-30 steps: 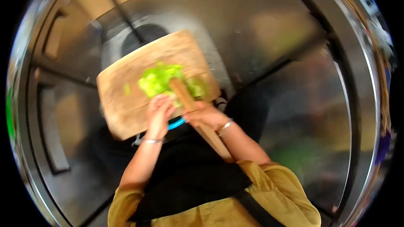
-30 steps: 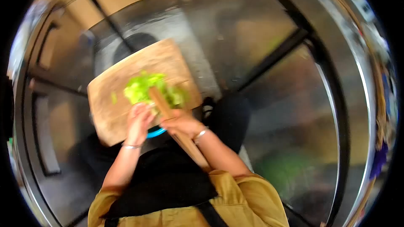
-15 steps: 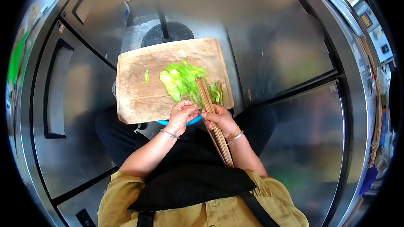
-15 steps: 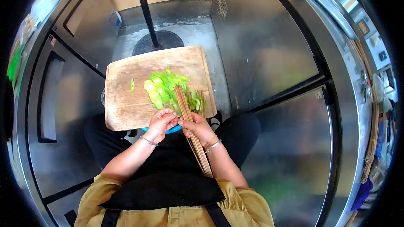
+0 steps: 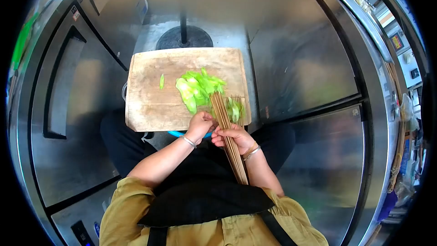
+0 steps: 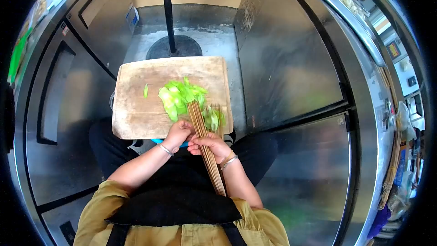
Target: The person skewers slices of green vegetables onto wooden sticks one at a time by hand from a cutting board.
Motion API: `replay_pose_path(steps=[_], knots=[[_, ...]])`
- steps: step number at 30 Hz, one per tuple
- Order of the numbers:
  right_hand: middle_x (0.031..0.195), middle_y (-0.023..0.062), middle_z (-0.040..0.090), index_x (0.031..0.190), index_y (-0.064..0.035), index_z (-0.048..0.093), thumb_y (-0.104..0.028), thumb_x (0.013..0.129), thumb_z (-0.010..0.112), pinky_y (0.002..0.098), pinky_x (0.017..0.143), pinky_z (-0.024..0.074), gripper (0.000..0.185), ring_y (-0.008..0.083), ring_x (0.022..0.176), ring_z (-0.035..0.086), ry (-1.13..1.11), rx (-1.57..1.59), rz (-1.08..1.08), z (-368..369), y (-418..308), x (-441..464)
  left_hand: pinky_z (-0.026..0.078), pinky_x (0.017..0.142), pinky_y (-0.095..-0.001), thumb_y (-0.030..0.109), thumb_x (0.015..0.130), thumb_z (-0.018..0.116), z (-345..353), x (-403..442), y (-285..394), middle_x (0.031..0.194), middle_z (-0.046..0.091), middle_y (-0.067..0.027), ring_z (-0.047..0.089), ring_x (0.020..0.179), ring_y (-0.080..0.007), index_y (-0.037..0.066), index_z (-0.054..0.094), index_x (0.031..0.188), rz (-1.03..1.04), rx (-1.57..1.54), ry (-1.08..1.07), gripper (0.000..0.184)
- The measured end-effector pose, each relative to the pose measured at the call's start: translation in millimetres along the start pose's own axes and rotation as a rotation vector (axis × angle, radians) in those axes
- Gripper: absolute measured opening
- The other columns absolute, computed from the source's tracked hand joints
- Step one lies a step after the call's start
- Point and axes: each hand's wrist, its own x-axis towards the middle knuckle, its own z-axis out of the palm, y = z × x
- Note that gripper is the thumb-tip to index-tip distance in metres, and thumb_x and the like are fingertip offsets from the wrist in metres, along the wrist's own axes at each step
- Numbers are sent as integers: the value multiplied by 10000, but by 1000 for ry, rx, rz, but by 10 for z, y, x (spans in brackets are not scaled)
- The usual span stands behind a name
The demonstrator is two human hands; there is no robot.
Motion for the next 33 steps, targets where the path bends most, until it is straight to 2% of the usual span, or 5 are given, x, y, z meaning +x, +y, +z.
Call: replay_pose_path(steps=[5, 22, 25, 31, 33], knots=[[891, 167, 612, 930, 51, 570, -44, 794, 558, 316, 746, 522, 166, 233, 790, 625, 7, 62, -19, 1, 16, 4, 459, 558, -235, 54, 807, 542, -63, -43, -26, 787, 549, -58, 545, 684, -128, 28, 494, 877, 9, -107, -6, 88], [904, 164, 605, 926, 65, 556, -37, 802, 542, 307, 749, 522, 161, 214, 824, 617, 58, 64, -124, -7, 44, -121, 466, 575, -233, 41, 828, 510, 65, -92, -339, 780, 556, -46, 545, 691, -119, 42, 524, 849, -51, -175, -50, 25], [938, 186, 597, 961, 81, 559, -58, 804, 548, 321, 791, 506, 210, 235, 863, 612, -32, 24, -134, -130, 86, -67, 452, 581, -238, 76, 846, 508, -79, 107, -633, 765, 537, -39, 523, 696, -116, 62, 522, 829, -10, -256, -212, 26], [870, 130, 612, 986, 23, 509, -55, 784, 591, 294, 674, 533, 232, 179, 764, 622, 10, 113, -117, -135, 150, -19, 383, 553, -179, 208, 870, 521, -14, -194, -10, 779, 497, 21, 460, 643, -50, 113, 503, 880, 104, -206, -29, 98], [822, 110, 603, 937, 12, 512, -57, 761, 605, 289, 644, 534, 210, 173, 721, 621, 26, 100, -119, -122, 208, 33, 376, 545, -171, 222, 879, 510, 45, -236, 198, 771, 495, 24, 455, 634, -35, 113, 503, 882, 127, -212, -100, 109]])
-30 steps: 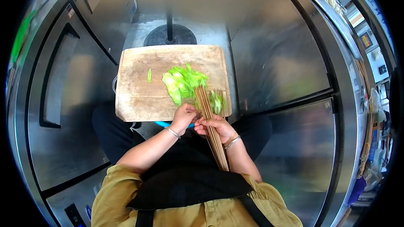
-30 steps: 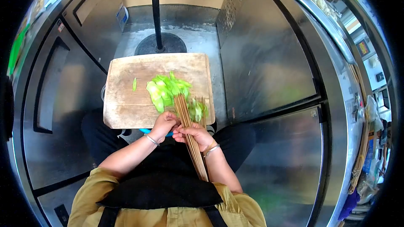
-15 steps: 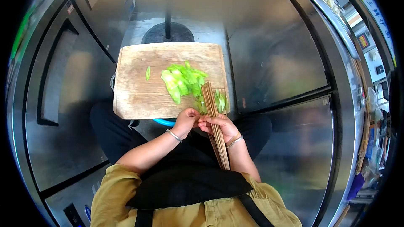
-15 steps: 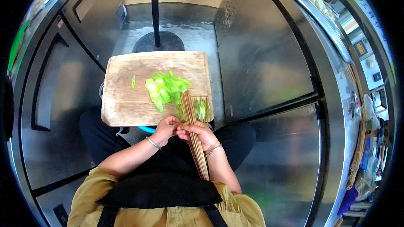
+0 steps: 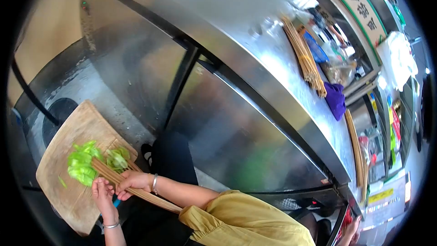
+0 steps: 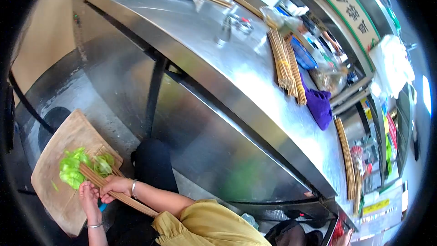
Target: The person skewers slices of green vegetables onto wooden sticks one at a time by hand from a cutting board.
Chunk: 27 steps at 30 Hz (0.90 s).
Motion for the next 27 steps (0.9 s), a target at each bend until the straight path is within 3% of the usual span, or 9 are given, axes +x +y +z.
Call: replay_pose_path(steps=[14, 16, 20, 22, 23, 25, 26, 27], knots=[[736, 102, 577, 893, 13, 513, -50, 698, 629, 272, 557, 532, 236, 168, 635, 610, 38, -38, -30, -18, 34, 64, 374, 505, -116, 193, 852, 550, -4, 132, 111, 673, 514, 46, 450, 575, -6, 111, 501, 877, -103, 105, 26, 98], [734, 98, 578, 901, 14, 522, -55, 698, 631, 270, 558, 532, 241, 165, 625, 606, 51, -48, -42, -3, 15, 30, 440, 668, -293, 141, 825, 547, 161, -26, 296, 789, 534, -78, 501, 706, -163, 15, 509, 1003, -184, 157, 99, 221], [719, 83, 578, 889, 20, 533, -59, 695, 634, 284, 571, 533, 233, 162, 622, 601, 29, -61, -58, -45, 60, 98, 426, 668, -292, 134, 829, 527, 74, -46, 301, 764, 508, -61, 477, 692, -146, 39, 524, 957, -174, 138, 97, 159], [698, 73, 579, 825, 23, 550, -47, 676, 636, 268, 534, 507, 186, 149, 603, 590, 33, -99, -51, -82, 74, 142, 422, 681, -280, 141, 829, 520, -260, 90, 160, 784, 510, -66, 478, 702, -136, 41, 526, 961, -202, 92, -123, 166], [670, 72, 575, 779, 24, 552, -37, 663, 634, 258, 501, 477, 155, 141, 571, 575, 31, -157, -103, -122, 124, 212, 422, 681, -280, 141, 829, 520, -320, 143, 107, 784, 510, -66, 478, 702, -136, 41, 526, 961, -199, 93, -125, 166], [642, 72, 571, 732, 26, 554, -27, 649, 632, 248, 467, 447, 126, 134, 539, 559, 29, -216, -158, -134, 152, 252, 392, 553, -145, 155, 841, 559, -352, 203, 50, 703, 506, 21, 458, 606, -35, 80, 489, 948, -131, 113, -49, 148], [618, 75, 565, 702, 27, 548, -18, 639, 626, 246, 446, 418, 111, 131, 512, 540, 36, -200, -160, -104, 129, 215, 392, 553, -145, 155, 841, 559, -351, 190, 85, 703, 506, 21, 458, 606, -35, 80, 489, 948, -128, 112, -49, 148], [593, 78, 558, 671, 29, 542, -9, 628, 621, 245, 425, 388, 98, 127, 485, 522, 43, -185, -162, -79, 104, 179, 409, 631, -230, 175, 843, 535, -356, 161, 149, 759, 520, -40, 479, 665, -111, 43, 504, 970, -146, 152, -78, 186]])
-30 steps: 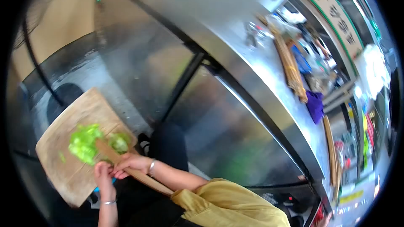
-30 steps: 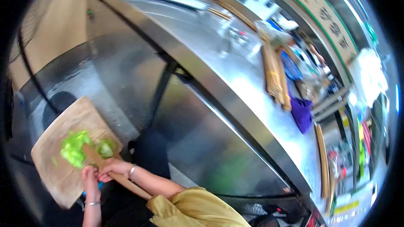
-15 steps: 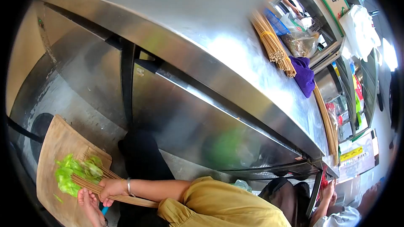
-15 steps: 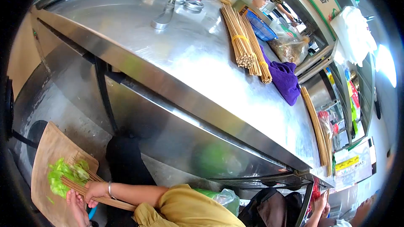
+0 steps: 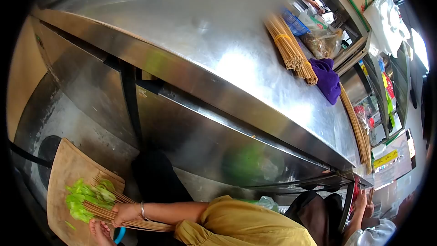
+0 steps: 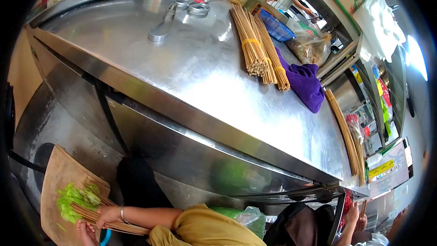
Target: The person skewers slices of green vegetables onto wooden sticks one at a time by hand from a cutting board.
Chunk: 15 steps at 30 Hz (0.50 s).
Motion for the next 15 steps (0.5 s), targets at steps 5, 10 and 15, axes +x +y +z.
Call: replay_pose_path(steps=[5, 10, 15], knots=[[564, 86, 544, 661, 34, 535, -2, 626, 610, 245, 423, 386, 90, 130, 461, 507, -38, 4, 4, -6, -46, -30, 427, 732, -359, 270, 836, 539, 131, -87, 320, 835, 555, -145, 519, 760, -253, -46, 500, 1023, 415, 700, 335, 369], [574, 88, 548, 664, 34, 536, -1, 631, 603, 246, 429, 390, 82, 130, 462, 507, -43, -1, 30, -4, -47, -27, 434, 749, -371, 351, 791, 594, -201, 43, 201, 892, 556, -180, 527, 822, -285, -59, 472, 1061, 634, 1313, 583, 506], [578, 82, 547, 678, 29, 538, -19, 643, 603, 246, 432, 388, 88, 125, 460, 502, -42, -44, -6, -17, 5, 14, 429, 752, -338, 289, 826, 554, -520, 200, 62, 924, 558, -177, 526, 835, -264, -51, 476, 1053, 465, 1158, 273, 416]])
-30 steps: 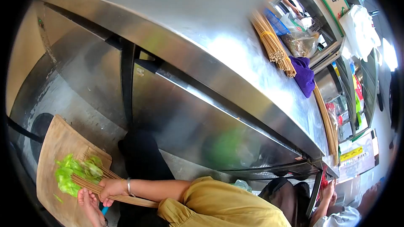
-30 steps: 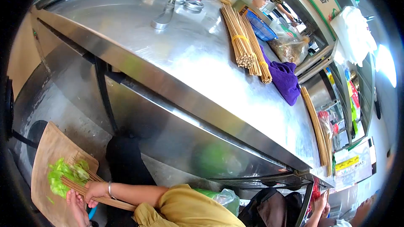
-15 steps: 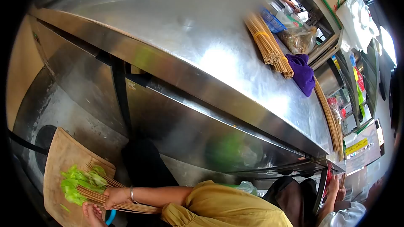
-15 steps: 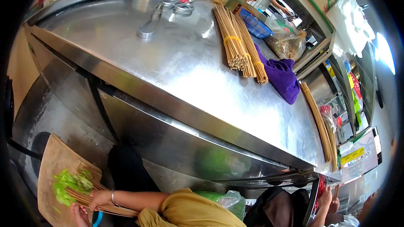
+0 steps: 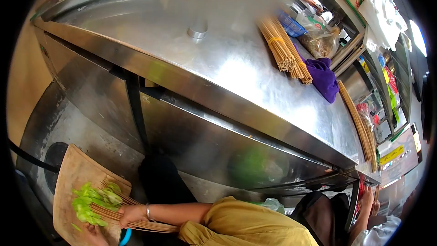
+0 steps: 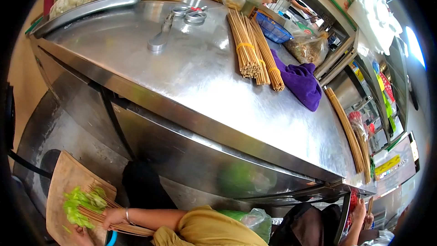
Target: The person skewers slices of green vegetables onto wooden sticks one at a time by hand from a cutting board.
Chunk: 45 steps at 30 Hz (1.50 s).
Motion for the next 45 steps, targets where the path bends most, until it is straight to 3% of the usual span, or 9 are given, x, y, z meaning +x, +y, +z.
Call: replay_pose_path(steps=[2, 4, 8, 15, 28, 34, 37, 39, 45], knots=[[557, 83, 543, 653, 23, 533, -12, 624, 602, 257, 407, 386, 82, 133, 440, 502, 13, 22, 11, 24, -32, -11, 427, 756, -325, 257, 836, 542, 160, 24, -476, 933, 561, -171, 526, 837, -256, -51, 483, 1040, 25, -199, 39, 375], [536, 84, 540, 628, 17, 529, -4, 605, 601, 268, 382, 384, 78, 141, 419, 501, 30, 45, 23, 29, -64, -54, 413, 791, -317, 209, 847, 524, 349, 111, -896, 1004, 553, -159, 518, 883, -248, -61, 485, 1056, -227, -975, 91, 344], [580, 35, 530, 674, -20, 537, -88, 710, 613, 228, 455, 385, 108, 96, 506, 495, -61, -52, 21, 15, -94, -75, 417, 704, -249, 53, 800, 578, 310, 97, -588, 862, 518, -71, 507, 780, -132, 12, 438, 1042, -160, -362, 110, 283], [649, 7, 558, 850, -17, 620, -153, 767, 632, 201, 506, 403, 160, 74, 551, 493, -75, -69, 80, 30, -164, -51, 434, 709, -263, 48, 763, 596, 217, 152, -358, 832, 557, -50, 525, 779, -140, 56, 483, 967, -531, -757, 250, 233], [680, 16, 554, 850, -31, 569, -49, 778, 593, 210, 533, 428, 78, 77, 565, 504, -39, -28, 195, 89, -274, -124, 415, 553, -175, 22, 749, 606, 182, 123, -317, 746, 550, 29, 499, 636, -48, 74, 568, 894, -537, -1037, 238, 158], [715, 24, 572, 858, -32, 571, -57, 775, 596, 203, 531, 434, 90, 78, 572, 517, -12, -17, 202, 86, -253, -123, 436, 588, -196, 9, 751, 585, 301, 145, -467, 794, 546, -5, 510, 681, -77, 56, 555, 939, -479, -726, 301, 196], [743, 26, 584, 867, -33, 568, -71, 772, 603, 189, 534, 437, 108, 72, 581, 527, -13, -4, 212, 81, -246, -121, 455, 678, -301, -36, 689, 583, 72, 216, -181, 882, 549, -98, 534, 769, -192, 37, 549, 969, -244, -333, 510, 291], [746, 27, 586, 867, -32, 566, -69, 770, 606, 190, 534, 440, 112, 73, 580, 531, -13, -19, 219, 70, -248, -119, 421, 804, -356, -40, 657, 562, -85, 298, -105, 998, 518, -140, 505, 899, -265, 45, 557, 984, 135, 107, 487, 337], [743, 31, 583, 871, -24, 568, -69, 771, 603, 193, 537, 439, 115, 73, 582, 528, -5, -18, 210, 91, -259, -127, 406, 835, -368, 39, 682, 584, -244, 471, -111, 1000, 556, -121, 502, 940, -288, 49, 584, 924, 184, 279, 143, 242]])
